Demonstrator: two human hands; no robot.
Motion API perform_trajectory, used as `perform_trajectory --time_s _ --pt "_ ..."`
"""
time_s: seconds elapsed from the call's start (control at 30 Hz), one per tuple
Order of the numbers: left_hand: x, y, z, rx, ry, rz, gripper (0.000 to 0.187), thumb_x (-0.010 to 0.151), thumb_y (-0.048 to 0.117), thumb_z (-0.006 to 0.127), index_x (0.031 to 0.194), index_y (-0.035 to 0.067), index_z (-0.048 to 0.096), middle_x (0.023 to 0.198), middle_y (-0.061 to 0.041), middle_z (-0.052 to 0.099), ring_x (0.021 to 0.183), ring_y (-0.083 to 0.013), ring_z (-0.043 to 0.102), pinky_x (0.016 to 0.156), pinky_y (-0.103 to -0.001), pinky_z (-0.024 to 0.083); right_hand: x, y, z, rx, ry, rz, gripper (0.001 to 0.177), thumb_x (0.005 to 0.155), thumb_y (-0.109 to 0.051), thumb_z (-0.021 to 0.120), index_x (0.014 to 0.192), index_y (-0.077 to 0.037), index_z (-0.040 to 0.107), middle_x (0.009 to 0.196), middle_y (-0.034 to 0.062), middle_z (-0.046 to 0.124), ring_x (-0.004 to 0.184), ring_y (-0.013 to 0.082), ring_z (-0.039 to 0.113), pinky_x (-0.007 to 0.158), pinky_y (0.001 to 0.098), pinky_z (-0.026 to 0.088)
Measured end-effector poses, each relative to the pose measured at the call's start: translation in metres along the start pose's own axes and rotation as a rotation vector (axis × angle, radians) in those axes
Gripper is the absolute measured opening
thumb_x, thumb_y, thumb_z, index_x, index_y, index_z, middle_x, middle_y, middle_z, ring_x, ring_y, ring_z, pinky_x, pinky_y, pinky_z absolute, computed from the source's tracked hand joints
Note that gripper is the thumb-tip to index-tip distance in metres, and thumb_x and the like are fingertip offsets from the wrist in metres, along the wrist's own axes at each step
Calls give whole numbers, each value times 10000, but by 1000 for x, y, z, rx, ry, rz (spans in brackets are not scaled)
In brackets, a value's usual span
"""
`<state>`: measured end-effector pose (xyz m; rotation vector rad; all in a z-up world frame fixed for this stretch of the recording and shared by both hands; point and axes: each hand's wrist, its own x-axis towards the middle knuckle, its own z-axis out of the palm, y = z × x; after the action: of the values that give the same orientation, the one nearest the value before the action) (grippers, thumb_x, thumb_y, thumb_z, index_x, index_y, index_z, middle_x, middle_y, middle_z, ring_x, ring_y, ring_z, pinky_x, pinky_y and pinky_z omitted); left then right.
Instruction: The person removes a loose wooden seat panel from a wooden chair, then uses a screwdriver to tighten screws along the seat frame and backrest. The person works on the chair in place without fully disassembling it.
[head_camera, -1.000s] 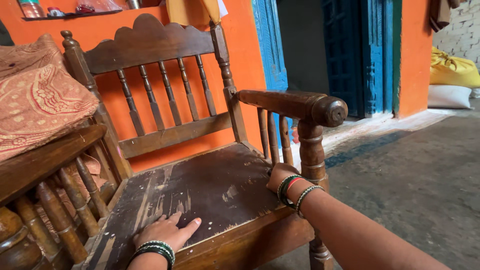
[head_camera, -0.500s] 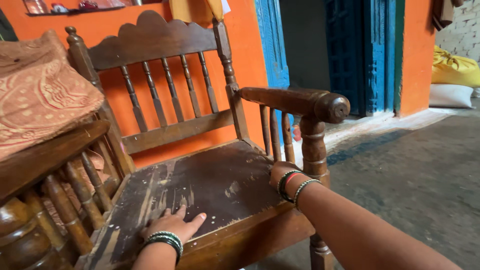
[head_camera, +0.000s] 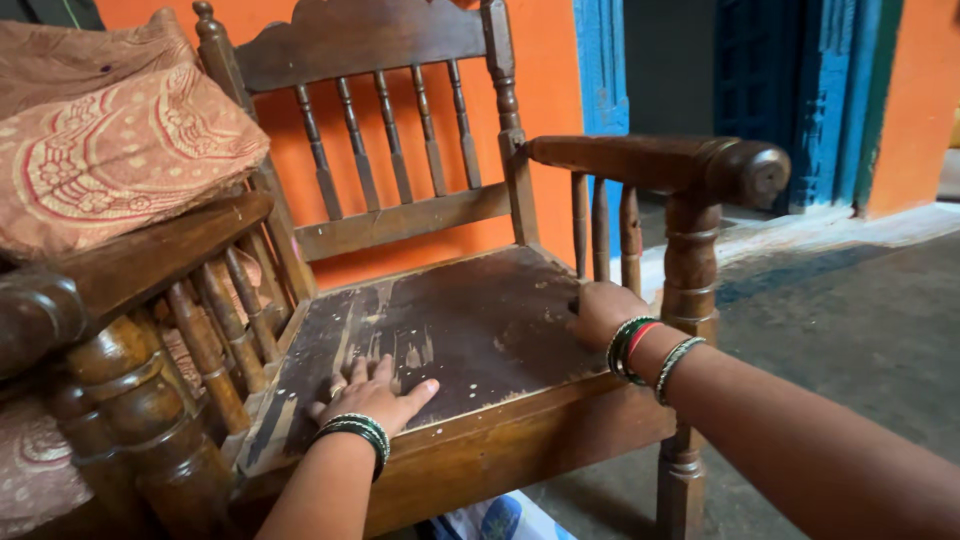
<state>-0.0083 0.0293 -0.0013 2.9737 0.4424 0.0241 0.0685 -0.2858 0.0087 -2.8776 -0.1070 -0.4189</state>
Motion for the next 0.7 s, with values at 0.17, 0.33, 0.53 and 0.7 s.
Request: perform_trajectory --time_s 0.17,0.33,0.53,0.7 --pt "-5 -16 -2 20 -26 -83 944 842 884 371 1625 375 231 1737 27 102 1585 -356 137 1253 -642 87 -34 -52 -10 -119 -199 -237 594 775 -562 795 1055 -39 758 1120 210 713 1106 349 682 981 413 539" --pt "-11 -16 -8 0 -25 -77 920 849 865 382 1617 369 273 1729 -6 149 1580 -365 155 1243 -639 121 -49 -76 -7 -120 -227 -179 640 801 -656 718 1039 -65 785 1115 177 744 1097 339 701 961 419 557" --pt "-18 -13 -12 47 -57 -82 902 834 876 391 1601 406 320 1715 -26 213 1566 -371 217 1242 -644 154 -48 -77 -13 -153 -257 -218 663 771 -667 735 1073 -79 786 1143 181 735 1125 337 690 983 410 546" --pt "-12 -13 -11 36 -40 -79 981 807 909 414 1605 347 314 1708 -1 232 1555 -342 254 1225 -639 199 -50 -75 -16 -151 -278 -222 678 764 -658 752 1081 -60 776 1146 195 729 1137 338 685 981 414 545"
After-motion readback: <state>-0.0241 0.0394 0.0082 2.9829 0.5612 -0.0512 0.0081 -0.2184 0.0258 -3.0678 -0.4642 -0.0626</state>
